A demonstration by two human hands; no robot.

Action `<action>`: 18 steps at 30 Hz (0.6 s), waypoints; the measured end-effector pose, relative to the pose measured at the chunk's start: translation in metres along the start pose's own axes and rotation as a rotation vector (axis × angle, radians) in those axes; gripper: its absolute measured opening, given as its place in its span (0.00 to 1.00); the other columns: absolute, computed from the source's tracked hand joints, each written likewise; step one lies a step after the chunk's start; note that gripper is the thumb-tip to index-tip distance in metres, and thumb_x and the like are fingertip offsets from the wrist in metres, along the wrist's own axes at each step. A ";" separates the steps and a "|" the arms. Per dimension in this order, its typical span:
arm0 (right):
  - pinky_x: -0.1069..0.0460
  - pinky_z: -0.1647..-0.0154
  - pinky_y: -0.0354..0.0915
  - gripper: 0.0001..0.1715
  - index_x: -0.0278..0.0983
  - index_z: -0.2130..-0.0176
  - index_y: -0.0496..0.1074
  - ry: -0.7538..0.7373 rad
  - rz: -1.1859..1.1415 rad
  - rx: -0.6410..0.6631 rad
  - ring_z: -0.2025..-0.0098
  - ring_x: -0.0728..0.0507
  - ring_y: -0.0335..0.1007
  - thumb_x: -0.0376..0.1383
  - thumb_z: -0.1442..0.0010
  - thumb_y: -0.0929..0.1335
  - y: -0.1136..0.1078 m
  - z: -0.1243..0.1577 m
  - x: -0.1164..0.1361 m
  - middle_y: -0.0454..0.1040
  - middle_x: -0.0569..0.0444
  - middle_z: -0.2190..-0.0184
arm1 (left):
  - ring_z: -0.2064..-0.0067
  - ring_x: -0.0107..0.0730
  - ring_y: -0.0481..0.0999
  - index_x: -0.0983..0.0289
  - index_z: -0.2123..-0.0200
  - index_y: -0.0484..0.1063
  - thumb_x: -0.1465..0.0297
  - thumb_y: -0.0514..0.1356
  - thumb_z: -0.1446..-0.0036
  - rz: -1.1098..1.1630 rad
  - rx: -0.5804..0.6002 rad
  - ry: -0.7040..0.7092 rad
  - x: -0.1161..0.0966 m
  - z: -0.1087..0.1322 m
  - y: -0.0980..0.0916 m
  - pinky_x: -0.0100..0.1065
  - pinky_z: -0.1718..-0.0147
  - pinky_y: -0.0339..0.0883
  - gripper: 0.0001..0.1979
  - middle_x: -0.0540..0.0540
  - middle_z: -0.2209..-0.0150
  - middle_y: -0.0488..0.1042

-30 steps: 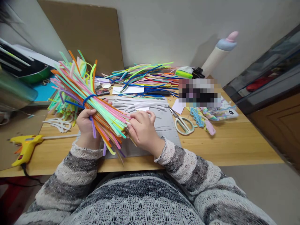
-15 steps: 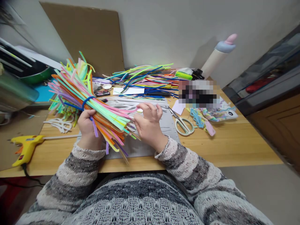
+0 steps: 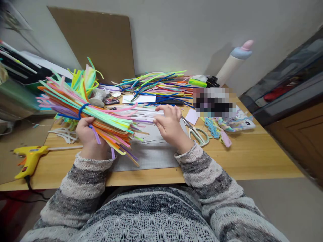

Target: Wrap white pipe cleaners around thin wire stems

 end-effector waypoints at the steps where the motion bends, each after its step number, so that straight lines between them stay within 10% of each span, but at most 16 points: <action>1: 0.36 0.42 0.40 0.16 0.39 0.70 0.69 0.001 -0.037 0.020 0.47 0.37 0.55 0.41 0.38 0.59 0.002 -0.001 -0.003 0.65 0.50 0.52 | 0.67 0.27 0.73 0.61 0.78 0.58 0.72 0.51 0.60 0.032 -0.007 -0.012 0.001 0.000 -0.001 0.29 0.59 0.69 0.02 0.47 0.75 0.67; 8: 0.47 0.55 0.60 0.18 0.37 0.71 0.70 0.239 -0.665 0.140 0.61 0.43 0.67 0.45 0.39 0.61 0.031 0.000 -0.027 0.71 0.52 0.69 | 0.68 0.28 0.72 0.62 0.80 0.56 0.74 0.52 0.61 0.097 -0.025 -0.022 0.005 -0.002 -0.003 0.29 0.61 0.69 0.05 0.47 0.77 0.64; 18: 0.52 0.63 0.58 0.14 0.36 0.71 0.68 0.369 -0.836 0.262 0.69 0.49 0.60 0.44 0.43 0.65 0.046 0.007 -0.025 0.66 0.57 0.74 | 0.70 0.24 0.66 0.62 0.79 0.56 0.75 0.54 0.58 -0.027 -0.114 0.164 -0.011 0.001 -0.016 0.25 0.64 0.65 0.07 0.46 0.77 0.59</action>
Point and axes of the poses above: each hand's wrist, its own z-axis away from the middle knuckle, its own y-axis out of the palm, x = y × z, the point moved 10 cm from there along -z, towards the middle knuckle
